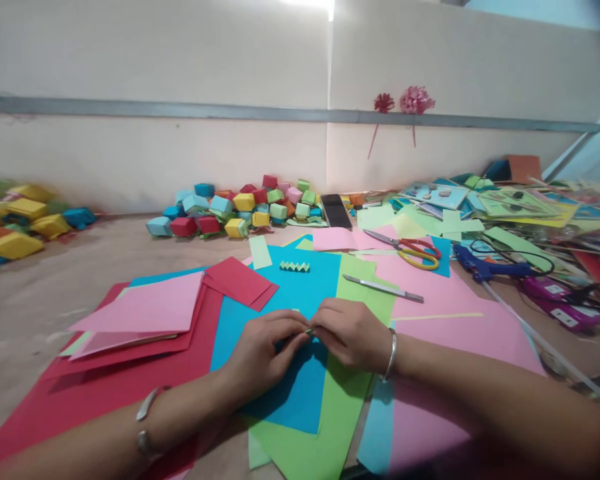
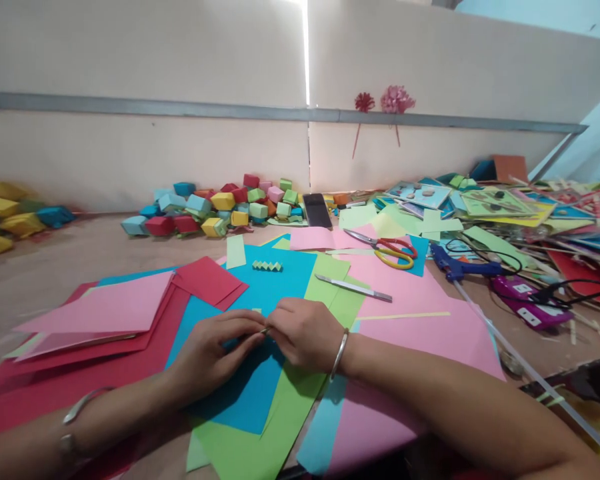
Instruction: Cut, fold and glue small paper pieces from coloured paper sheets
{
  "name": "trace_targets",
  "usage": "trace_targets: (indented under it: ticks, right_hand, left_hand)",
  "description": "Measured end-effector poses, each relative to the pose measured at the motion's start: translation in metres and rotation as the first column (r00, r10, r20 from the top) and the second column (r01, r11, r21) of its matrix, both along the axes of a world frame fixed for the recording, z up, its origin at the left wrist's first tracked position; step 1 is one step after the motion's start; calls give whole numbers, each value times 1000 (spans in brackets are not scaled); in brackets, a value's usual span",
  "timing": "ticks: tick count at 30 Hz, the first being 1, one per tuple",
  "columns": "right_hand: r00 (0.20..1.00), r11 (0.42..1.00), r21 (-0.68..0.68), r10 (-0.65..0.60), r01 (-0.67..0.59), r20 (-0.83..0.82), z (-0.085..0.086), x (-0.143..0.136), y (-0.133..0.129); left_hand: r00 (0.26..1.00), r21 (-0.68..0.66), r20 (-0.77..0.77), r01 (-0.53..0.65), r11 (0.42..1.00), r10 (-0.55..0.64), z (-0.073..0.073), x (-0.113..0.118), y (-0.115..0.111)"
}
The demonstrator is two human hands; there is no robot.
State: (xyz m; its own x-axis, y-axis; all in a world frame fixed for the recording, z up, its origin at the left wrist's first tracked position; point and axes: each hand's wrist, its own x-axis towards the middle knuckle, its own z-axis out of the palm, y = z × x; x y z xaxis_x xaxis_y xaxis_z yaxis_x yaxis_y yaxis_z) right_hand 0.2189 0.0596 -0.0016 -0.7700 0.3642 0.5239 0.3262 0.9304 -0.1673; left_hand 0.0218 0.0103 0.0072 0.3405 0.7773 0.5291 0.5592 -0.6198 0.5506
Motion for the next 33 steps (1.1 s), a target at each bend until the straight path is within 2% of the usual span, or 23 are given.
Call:
trace_targets:
  ticks: [4, 7, 9, 10, 11, 13, 15, 17, 19, 21, 23, 25, 27, 29, 31, 33]
  right_hand:
    - [999, 998, -58, -22, 25, 39, 6, -1, 4]
    - [961, 979, -55, -182, 197, 210, 28, 7, 18]
    - [837, 899, -22, -399, 438, 374, 48, 20, 33]
    - [742, 832, 4, -496, 554, 452, 57, 27, 40]
    - [642, 767, 24, -553, 641, 531, 65, 34, 47]
    - [484, 685, 47, -560, 727, 673, 74, 46, 58]
    - [417, 670, 39, -505, 742, 756, 75, 52, 63]
    - [402, 694, 40, -462, 719, 790, 72, 52, 64]
    - [410, 725, 64, -457, 686, 789, 70, 49, 61]
    - [438, 728, 90, -500, 679, 747, 72, 46, 57]
    - [507, 708, 80, -575, 702, 642, 76, 45, 53]
    - [632, 722, -9, -599, 691, 492, 79, 43, 47]
    - [794, 797, -168, -509, 581, 332, 78, 41, 40]
    - [923, 853, -357, -333, 382, 193, 73, 35, 30]
    - [978, 825, -527, -178, 206, 104, 64, 28, 20]
    - [991, 777, -617, -119, 130, 59, 55, 20, 11]
  left_hand:
    - [999, -17, 46, -4, 1000, 5, 1, 0, 1]
    - [994, -67, 97, -45, 997, 51, 0, -2, 4]
    - [981, -176, 167, -70, 982, 100, -1, -4, 7]
    - [968, -258, 216, -67, 964, 125, -2, -5, 9]
    - [951, -346, 269, -52, 937, 152, -3, -5, 11]
    - [908, -494, 362, -4, 869, 210, -5, -6, 13]
    - [870, -566, 420, 28, 824, 259, -5, -6, 15]
    - [845, -601, 450, 48, 798, 288, -5, -6, 16]
    - [817, -625, 481, 66, 778, 318, -3, -6, 17]
    - [781, -650, 513, 82, 755, 356, -1, -5, 17]
    - [751, -675, 530, 93, 732, 394, 1, -4, 17]
    - [733, -699, 532, 99, 708, 423, 2, -3, 17]
    - [724, -713, 531, 102, 694, 439, 3, -2, 18]
    - [720, -717, 533, 105, 690, 444, 3, -1, 18]
    - [723, -710, 533, 101, 697, 440, 2, 0, 18]
    - [732, -699, 532, 94, 709, 427, 1, 1, 17]
